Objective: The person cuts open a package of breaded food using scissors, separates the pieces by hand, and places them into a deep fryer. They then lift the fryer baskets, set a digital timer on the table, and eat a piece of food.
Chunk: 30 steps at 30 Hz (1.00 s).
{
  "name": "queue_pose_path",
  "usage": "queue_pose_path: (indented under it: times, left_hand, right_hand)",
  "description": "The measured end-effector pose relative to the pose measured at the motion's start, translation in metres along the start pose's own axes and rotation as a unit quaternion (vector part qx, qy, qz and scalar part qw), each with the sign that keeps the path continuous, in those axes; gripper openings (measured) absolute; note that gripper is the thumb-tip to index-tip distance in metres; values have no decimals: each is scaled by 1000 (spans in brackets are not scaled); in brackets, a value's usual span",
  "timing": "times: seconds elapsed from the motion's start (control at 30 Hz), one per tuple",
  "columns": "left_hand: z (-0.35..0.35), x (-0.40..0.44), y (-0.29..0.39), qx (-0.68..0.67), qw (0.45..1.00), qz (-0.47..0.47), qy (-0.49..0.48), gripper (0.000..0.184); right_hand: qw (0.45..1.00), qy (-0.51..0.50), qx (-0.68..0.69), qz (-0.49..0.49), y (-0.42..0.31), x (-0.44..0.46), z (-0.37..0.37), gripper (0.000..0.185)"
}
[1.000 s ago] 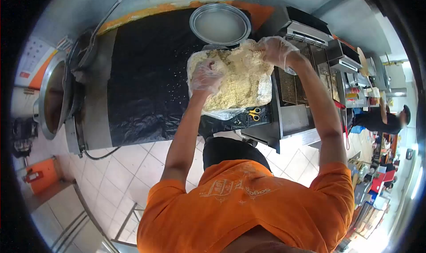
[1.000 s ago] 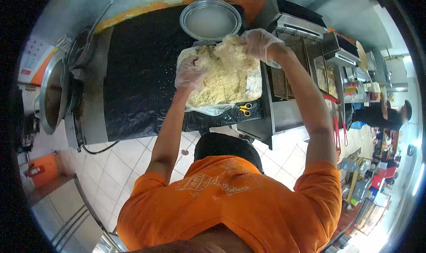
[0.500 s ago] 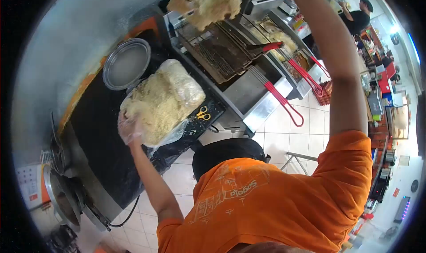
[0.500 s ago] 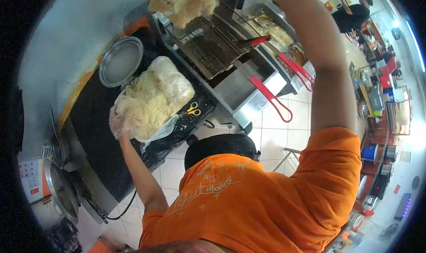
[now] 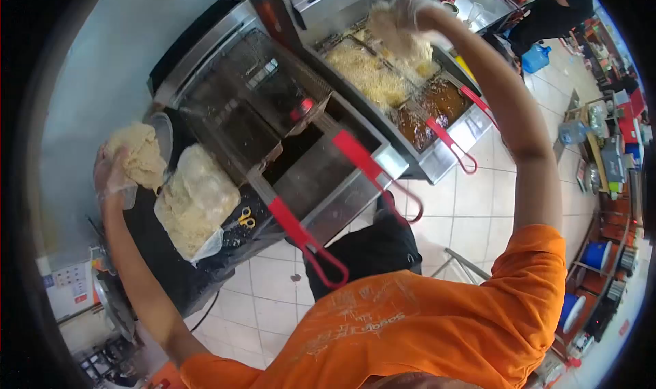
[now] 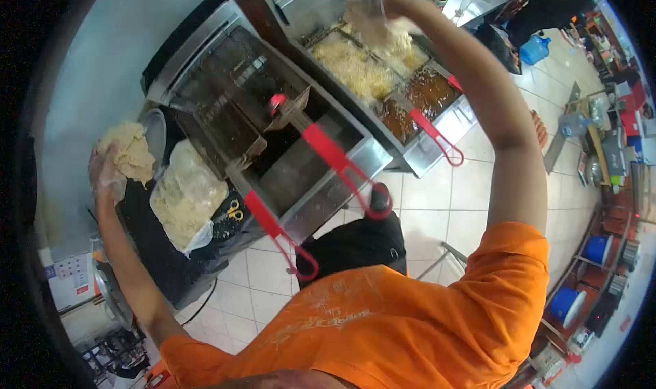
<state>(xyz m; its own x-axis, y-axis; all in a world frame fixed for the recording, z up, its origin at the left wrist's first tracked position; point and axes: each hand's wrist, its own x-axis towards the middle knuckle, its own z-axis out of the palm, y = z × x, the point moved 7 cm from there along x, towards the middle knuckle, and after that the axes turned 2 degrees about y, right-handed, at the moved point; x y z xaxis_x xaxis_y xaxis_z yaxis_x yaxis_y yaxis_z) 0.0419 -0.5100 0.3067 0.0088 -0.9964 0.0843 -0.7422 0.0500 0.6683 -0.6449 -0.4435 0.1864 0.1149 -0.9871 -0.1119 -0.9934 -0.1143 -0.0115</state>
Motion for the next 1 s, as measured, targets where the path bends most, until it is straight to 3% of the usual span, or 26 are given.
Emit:
queue_pose_path:
  times: [0.03,0.07,0.1,0.13,0.17,0.2,0.23,0.3,0.37,0.43,0.47,0.5,0.53,0.57,0.63,0.67,0.7,0.73,0.8,0.87,0.9,0.93,0.97,1.0]
  left_hand:
    - [14,5,39,11,1000,9,7,47]
    - [33,7,75,-55,998,17,-21,46]
    - [52,6,109,-120,991,22,-49,46]
    - [68,8,144,-111,992,47,-37,45]
    - [84,11,178,-102,992,73,-24,45]
    - [103,21,202,-101,992,69,-26,45]
    - [122,29,223,-99,992,68,-26,46]
    - [165,30,270,-42,995,70,-58,47]
    - [213,32,308,-55,993,55,-83,45]
    - [265,34,338,-73,984,85,-135,42]
    - [291,37,345,-77,981,90,-154,41]
    - [319,41,350,-83,977,95,-173,40]
    - [349,47,352,-47,978,102,-178,39]
    - [378,49,357,-12,977,109,-183,39]
    - [429,32,375,37,967,135,-211,40]
    - [457,27,380,83,961,145,-219,42]
    - [485,29,382,128,954,157,-223,43]
    - [529,46,362,89,951,176,-240,44]
    - [588,56,349,79,948,187,-246,48]
    - [623,42,353,104,951,171,-237,52]
    - [640,38,355,166,940,192,-230,49]
    - [655,33,356,225,925,212,-220,46]
    - [668,30,353,218,927,209,-221,46]
    - [682,26,345,206,934,179,-230,43]
  right_hand:
    - [997,5,-81,7,-8,-19,3,20]
    - [997,-12,-74,26,6,-22,25,21]
    - [991,-57,-125,-3,65,23,107,18]
    - [995,-9,-97,25,87,30,136,31]
    - [985,-47,-162,-30,61,24,123,23]
    - [996,-60,-53,35,76,33,139,27]
    - [990,-96,-95,46,69,29,138,31]
    - [995,-84,5,60,78,44,154,32]
    - [971,-6,189,144,105,78,194,31]
    - [928,48,337,150,117,108,233,23]
    - [987,19,151,59,98,100,209,23]
    - [999,-12,-43,-32,78,86,185,23]
    - [996,2,84,24,105,123,232,24]
    - [996,2,88,29,112,117,227,24]
    - [940,120,302,106,130,80,177,33]
    - [886,175,412,121,136,46,150,37]
    - [860,230,439,121,144,19,129,35]
    - [833,214,469,203,141,-30,92,33]
    - [830,232,494,118,138,-108,64,33]
    - [788,194,575,101,138,-182,82,32]
    - [768,152,605,145,130,-227,71,30]
    - [645,195,712,196,126,-268,91,29]
    - [653,143,708,228,128,-300,109,28]
    - [607,153,710,323,133,-343,156,27]
